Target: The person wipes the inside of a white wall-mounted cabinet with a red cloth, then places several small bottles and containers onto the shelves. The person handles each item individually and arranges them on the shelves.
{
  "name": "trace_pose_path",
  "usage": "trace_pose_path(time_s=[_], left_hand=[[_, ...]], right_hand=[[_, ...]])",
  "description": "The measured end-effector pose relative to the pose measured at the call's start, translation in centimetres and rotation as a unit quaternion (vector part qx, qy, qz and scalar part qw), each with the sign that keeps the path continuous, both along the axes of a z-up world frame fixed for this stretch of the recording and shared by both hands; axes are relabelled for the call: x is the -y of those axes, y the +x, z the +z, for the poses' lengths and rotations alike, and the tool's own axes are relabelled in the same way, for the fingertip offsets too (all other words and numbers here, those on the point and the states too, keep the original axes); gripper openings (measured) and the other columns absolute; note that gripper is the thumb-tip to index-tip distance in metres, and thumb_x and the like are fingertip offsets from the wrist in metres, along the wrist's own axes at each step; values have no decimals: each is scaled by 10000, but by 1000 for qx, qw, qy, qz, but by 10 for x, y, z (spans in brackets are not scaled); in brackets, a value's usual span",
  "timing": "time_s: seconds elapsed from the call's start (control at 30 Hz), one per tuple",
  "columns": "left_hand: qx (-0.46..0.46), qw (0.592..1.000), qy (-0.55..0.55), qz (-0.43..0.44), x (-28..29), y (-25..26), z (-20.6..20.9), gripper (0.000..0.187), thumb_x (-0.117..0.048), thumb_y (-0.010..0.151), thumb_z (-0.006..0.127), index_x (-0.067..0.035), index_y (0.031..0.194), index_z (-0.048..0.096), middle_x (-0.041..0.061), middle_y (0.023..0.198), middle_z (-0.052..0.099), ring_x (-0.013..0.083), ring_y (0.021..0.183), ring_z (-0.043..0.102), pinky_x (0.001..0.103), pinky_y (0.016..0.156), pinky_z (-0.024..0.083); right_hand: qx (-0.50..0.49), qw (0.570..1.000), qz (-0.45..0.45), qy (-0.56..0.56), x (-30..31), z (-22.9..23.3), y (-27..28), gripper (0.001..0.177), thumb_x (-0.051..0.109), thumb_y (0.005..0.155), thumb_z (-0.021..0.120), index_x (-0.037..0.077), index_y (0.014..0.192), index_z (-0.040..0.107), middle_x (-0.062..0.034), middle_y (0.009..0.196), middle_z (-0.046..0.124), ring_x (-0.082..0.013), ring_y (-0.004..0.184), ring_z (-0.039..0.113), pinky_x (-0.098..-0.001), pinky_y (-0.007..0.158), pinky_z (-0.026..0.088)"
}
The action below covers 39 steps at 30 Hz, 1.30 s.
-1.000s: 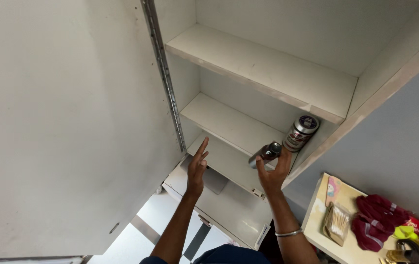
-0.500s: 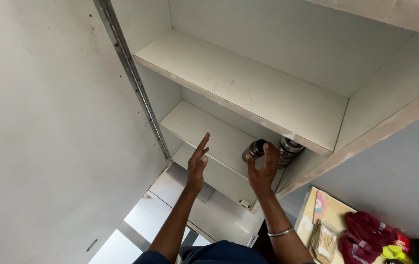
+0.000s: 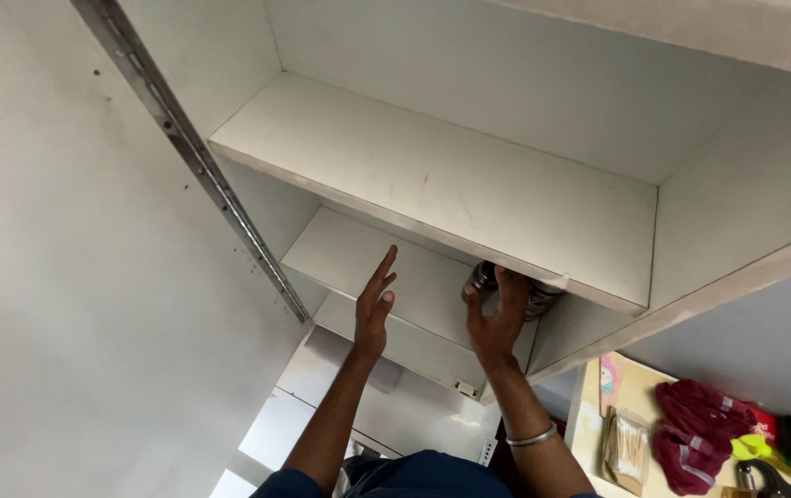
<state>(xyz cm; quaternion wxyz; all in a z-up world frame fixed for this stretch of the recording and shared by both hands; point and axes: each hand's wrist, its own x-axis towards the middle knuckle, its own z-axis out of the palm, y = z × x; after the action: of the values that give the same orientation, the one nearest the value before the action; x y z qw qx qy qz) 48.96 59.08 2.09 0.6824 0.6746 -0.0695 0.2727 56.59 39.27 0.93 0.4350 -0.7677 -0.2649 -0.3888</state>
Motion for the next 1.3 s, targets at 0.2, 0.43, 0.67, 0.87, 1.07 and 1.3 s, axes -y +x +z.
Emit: trace_pose_path(time_s=[0.2,0.43,0.67,0.87,1.07,1.3], left_hand=[[-15,997,-14,-71,-27,33,-15,845,-643,1019,462,-52,1610,336,162,1685,355,307,1582,308,514,1262,298],[-64,991,-30,-114,-51,69,-36,810,-560,1010,518,10,1567,376,199,1597,461,329,1479,451,490,1232,319],[-56,985,-23,-165,-67,85,-37,751,-520,1027,496,28,1537,430,210,1531,529,332,1469,440,487,1255,263],[-62,980,-20,-186,-77,92,-43,767,-561,1012,503,9,1524,464,203,1502,570,336,1450,474,486,1249,292],[-66,972,-37,-223,-75,89,-48,805,-576,996,531,15,1535,439,206,1535,531,343,1474,442,474,1238,282],[-77,962,-54,-257,-64,79,-59,878,-599,975,547,12,1579,367,207,1598,468,350,1472,460,490,1229,308]], right_hand=[[-36,996,-76,16,-20,13,-4,504,157,967,730,-4,1407,545,-246,1343,579,-420,1269,542,-500,1090,435],[-51,980,-191,-11,-31,-13,9,694,78,951,726,-39,1530,362,-354,1412,440,-521,1272,469,-578,1063,416],[-18,959,-281,-42,-40,-29,16,773,-44,912,653,-59,1573,254,-396,1451,341,-553,1305,407,-653,1051,395],[-30,951,-303,-58,-42,-37,14,760,-105,888,644,-63,1551,274,-354,1396,409,-531,1255,457,-634,1002,415],[-39,942,-330,-49,-42,-39,0,680,-76,915,681,7,1500,346,-303,1396,396,-442,1233,499,-529,928,518],[-57,952,-297,-36,-42,-16,-32,693,-31,916,690,31,1516,348,-285,1461,394,-349,1223,557,-447,940,554]])
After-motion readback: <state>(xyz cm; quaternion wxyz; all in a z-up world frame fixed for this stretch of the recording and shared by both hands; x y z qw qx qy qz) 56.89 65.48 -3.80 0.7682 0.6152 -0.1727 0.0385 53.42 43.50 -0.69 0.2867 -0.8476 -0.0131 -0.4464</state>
